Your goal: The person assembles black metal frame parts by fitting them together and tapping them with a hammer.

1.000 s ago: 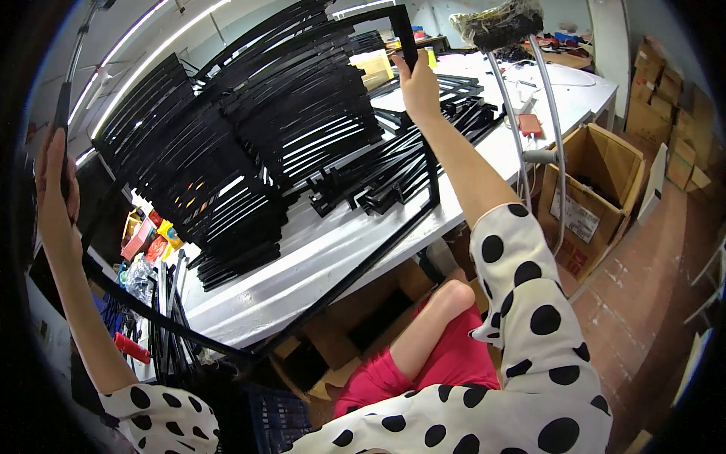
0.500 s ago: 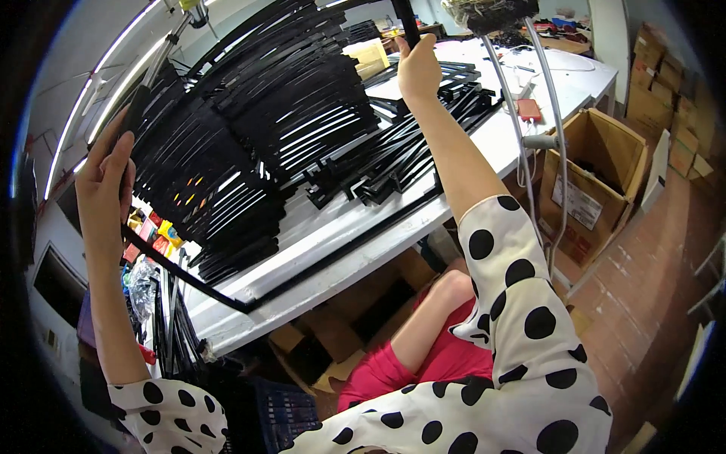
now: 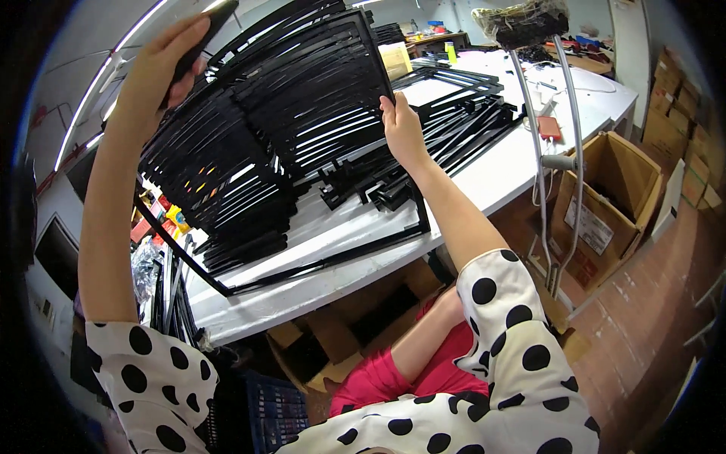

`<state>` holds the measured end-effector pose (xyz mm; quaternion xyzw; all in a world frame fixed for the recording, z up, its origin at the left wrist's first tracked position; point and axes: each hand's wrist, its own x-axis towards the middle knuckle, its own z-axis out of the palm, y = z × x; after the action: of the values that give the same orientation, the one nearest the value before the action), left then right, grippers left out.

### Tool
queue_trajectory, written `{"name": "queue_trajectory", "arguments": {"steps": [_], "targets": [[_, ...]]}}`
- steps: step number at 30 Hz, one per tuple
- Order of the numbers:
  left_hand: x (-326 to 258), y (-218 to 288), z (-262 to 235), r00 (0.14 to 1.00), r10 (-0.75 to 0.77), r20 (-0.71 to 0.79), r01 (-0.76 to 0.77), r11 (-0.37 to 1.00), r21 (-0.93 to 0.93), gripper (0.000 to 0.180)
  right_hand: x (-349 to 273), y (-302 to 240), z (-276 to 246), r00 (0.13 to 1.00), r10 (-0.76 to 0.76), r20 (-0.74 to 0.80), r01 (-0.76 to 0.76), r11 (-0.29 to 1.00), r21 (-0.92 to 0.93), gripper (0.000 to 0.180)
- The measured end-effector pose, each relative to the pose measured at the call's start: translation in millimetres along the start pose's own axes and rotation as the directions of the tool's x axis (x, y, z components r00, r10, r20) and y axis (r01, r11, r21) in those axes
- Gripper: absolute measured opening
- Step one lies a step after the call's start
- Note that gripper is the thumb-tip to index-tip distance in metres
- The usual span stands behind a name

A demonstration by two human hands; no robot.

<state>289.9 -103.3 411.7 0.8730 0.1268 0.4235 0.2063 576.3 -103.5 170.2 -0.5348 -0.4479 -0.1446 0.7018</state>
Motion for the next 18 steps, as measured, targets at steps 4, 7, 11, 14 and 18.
{"name": "queue_trajectory", "arguments": {"steps": [4, 7, 11, 14, 18], "targets": [[26, -12, 22, 0.995, 0.022, -0.099, -0.025, 0.999, -0.036, 0.038, -6, 0, 16, 0.997, -0.062, -0.037, 0.063, 0.998, 0.019, 0.025], [23, -13, 49, 0.968, -0.145, 0.203, 0.144, 0.989, 0.024, 0.041, -6, -10, 2, 0.999, 0.036, 0.02, -0.035, 0.999, -0.041, 0.024], [23, 3, 65, 0.952, -0.202, 0.229, 0.199, 0.979, 0.038, 0.037, -7, -4, 7, 0.995, -0.089, -0.037, 0.087, 0.995, -0.049, 0.022], [19, 17, 61, 0.935, -0.266, 0.235, 0.257, 0.964, 0.07, 0.032, -6, -5, 5, 0.996, -0.084, -0.032, 0.082, 0.996, -0.036, 0.022], [19, 48, 38, 0.921, -0.331, 0.207, 0.31, 0.942, 0.127, 0.026, -4, -3, 2, 1.0, -0.018, 0.004, 0.018, 1.0, 0.012, 0.027]]}}
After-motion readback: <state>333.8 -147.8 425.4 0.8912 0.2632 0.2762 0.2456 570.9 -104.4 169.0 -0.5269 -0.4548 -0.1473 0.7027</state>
